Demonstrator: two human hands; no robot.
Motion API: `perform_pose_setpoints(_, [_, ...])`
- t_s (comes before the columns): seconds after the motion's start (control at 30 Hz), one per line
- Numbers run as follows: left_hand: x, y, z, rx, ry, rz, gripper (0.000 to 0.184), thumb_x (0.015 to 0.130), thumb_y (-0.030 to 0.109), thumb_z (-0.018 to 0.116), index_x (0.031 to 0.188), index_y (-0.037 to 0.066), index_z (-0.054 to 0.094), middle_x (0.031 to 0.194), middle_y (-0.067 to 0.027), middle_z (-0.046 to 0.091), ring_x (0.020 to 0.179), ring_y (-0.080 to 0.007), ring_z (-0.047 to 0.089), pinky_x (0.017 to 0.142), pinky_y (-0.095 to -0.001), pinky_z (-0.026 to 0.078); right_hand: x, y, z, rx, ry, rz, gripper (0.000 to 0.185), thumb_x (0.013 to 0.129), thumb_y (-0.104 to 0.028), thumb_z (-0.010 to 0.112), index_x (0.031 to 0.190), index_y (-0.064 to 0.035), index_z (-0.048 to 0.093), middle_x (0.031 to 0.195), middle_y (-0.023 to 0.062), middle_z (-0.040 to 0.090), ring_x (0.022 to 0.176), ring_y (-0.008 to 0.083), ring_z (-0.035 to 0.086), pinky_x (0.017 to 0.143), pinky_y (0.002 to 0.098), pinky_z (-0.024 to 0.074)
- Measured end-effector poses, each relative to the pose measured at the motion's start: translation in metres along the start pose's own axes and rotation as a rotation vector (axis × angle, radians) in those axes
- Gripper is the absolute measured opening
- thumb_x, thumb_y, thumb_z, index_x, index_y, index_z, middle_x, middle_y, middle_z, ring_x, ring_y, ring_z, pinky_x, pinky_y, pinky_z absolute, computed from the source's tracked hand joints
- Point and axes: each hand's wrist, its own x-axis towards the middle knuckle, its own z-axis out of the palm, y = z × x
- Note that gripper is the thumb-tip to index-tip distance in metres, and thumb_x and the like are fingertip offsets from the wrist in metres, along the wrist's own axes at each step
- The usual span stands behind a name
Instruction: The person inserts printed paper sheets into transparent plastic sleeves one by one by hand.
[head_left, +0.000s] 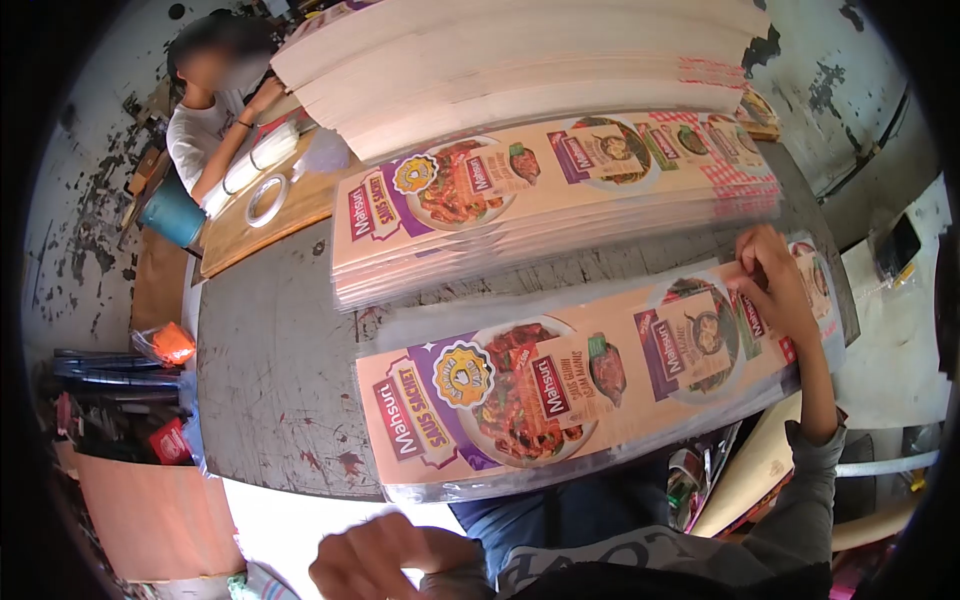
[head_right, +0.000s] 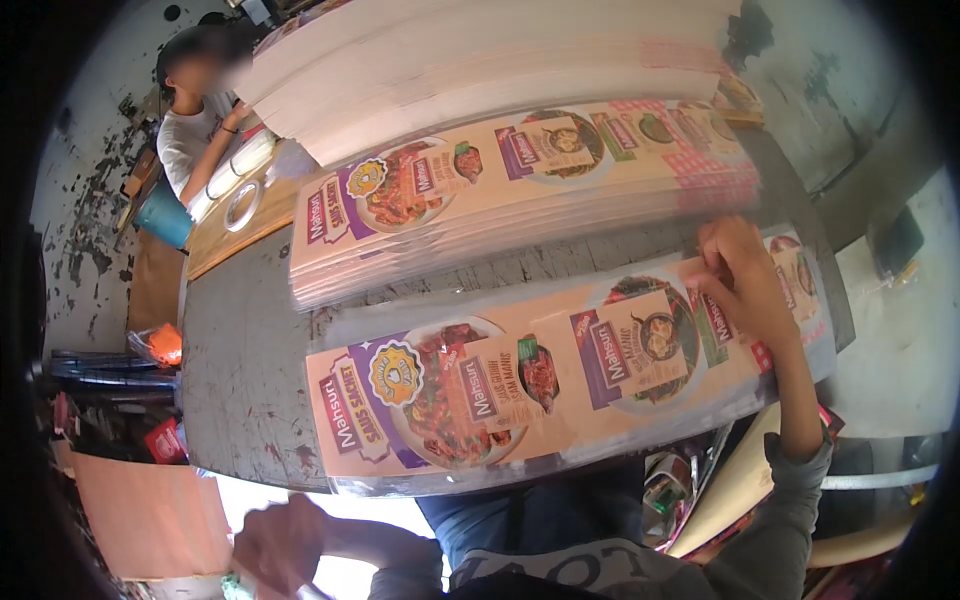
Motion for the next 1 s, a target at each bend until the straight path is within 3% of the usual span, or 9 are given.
perform_pose_setpoints(0.07, [0.011,-0.002,-0.016,0.512,0.105,0.030,0.052,0.076,0.040,0.060,0.111,0.002,0.053,0.112,-0.0173,0.054,0.112,-0.0376,0.046,0.094,-0.0484,0.036,0.002,-0.001,-0.001,-0.015,0.002,-0.036,0.030,0.068,-0.011,0.068,0.074,-0.0048,0.039,0.080,0.0090,0.045,0.070,0.0255,0.039,0.066,0.0321,0.0328])
perform_pose_setpoints(0.13, [0.030,-0.012,-0.023,0.963,0.102,-0.235,0.052,0.077,0.040,0.060,0.111,0.001,0.053,0.114,-0.0184,0.052,0.112,-0.0391,0.046,0.093,-0.0489,0.037,0.002,-0.003,-0.001,-0.026,0.004,-0.062,0.029,0.068,-0.010,0.067,0.074,-0.0042,0.039,0.081,0.0094,0.045,0.071,0.0261,0.039,0.065,0.0331,0.0335])
perform_pose_setpoints(0.23, [0.038,-0.042,-0.031,1.126,-0.044,-0.285,0.047,0.076,0.033,0.065,0.108,0.001,0.053,0.120,-0.0158,0.046,0.106,-0.0372,0.048,0.089,-0.0433,0.039,0.000,-0.004,-0.005,0.059,0.039,0.040,0.030,0.066,-0.010,0.068,0.075,-0.0032,0.041,0.083,0.0098,0.045,0.073,0.0279,0.040,0.066,0.0348,0.0355])
perform_pose_setpoints(0.3, [0.037,-0.047,-0.031,1.138,-0.033,-0.290,0.050,0.073,0.032,0.068,0.109,0.002,0.054,0.118,-0.0146,0.047,0.106,-0.0349,0.048,0.088,-0.0427,0.039,-0.003,0.006,-0.019,-0.215,0.064,-0.049,0.031,0.064,-0.012,0.070,0.076,-0.0029,0.042,0.084,0.0103,0.044,0.075,0.0291,0.041,0.068,0.0361,0.0374])
perform_pose_setpoints(0.4, [0.037,-0.045,-0.030,1.184,-0.034,-0.267,0.051,0.069,0.031,0.071,0.109,0.003,0.055,0.112,-0.0132,0.048,0.103,-0.0327,0.049,0.084,-0.0426,0.041,-0.017,0.025,-0.034,-0.134,0.029,0.154,0.033,0.062,-0.013,0.071,0.076,-0.0027,0.043,0.082,0.0106,0.043,0.076,0.0293,0.042,0.070,0.0366,0.0378])
perform_pose_setpoints(0.47, [0.039,-0.045,-0.032,1.217,-0.044,-0.221,0.050,0.070,0.030,0.070,0.110,0.004,0.056,0.109,-0.0129,0.050,0.099,-0.0329,0.051,0.083,-0.0431,0.043,-0.018,0.027,-0.034,-0.180,0.042,0.126,0.033,0.063,-0.014,0.070,0.076,-0.0026,0.043,0.078,0.0103,0.042,0.074,0.0289,0.042,0.069,0.0365,0.0365])
perform_pose_setpoints(0.53, [0.040,-0.046,-0.033,1.353,-0.091,-0.104,0.050,0.066,0.030,0.073,0.107,0.005,0.056,0.104,-0.0109,0.051,0.097,-0.0271,0.050,0.079,-0.0374,0.039,-0.019,0.028,-0.032,-0.115,0.054,0.157,0.033,0.064,-0.014,0.070,0.075,-0.0023,0.042,0.074,0.0095,0.040,0.071,0.0282,0.041,0.068,0.0348,0.0350])
perform_pose_setpoints(0.83, [0.051,-0.059,-0.044,1.254,-0.123,-0.052,0.033,0.071,0.025,0.070,0.092,0.004,0.056,0.090,-0.0100,0.050,0.080,-0.0253,0.047,0.070,-0.0372,0.033,-0.018,0.036,-0.028,-0.005,0.080,0.190,0.032,0.065,-0.015,0.071,0.069,-0.0032,0.042,0.071,0.0069,0.039,0.068,0.0228,0.042,0.060,0.0310,0.0335])
perform_pose_setpoints(1.0, [0.051,-0.060,-0.044,1.228,-0.091,-0.043,0.032,0.070,0.024,0.072,0.089,0.004,0.056,0.086,-0.0083,0.051,0.079,-0.0239,0.048,0.069,-0.0357,0.031,-0.021,0.038,-0.028,-0.093,0.093,0.185,0.034,0.064,-0.016,0.072,0.065,-0.0029,0.040,0.069,0.0074,0.037,0.065,0.0238,0.040,0.064,0.0322,0.0308])
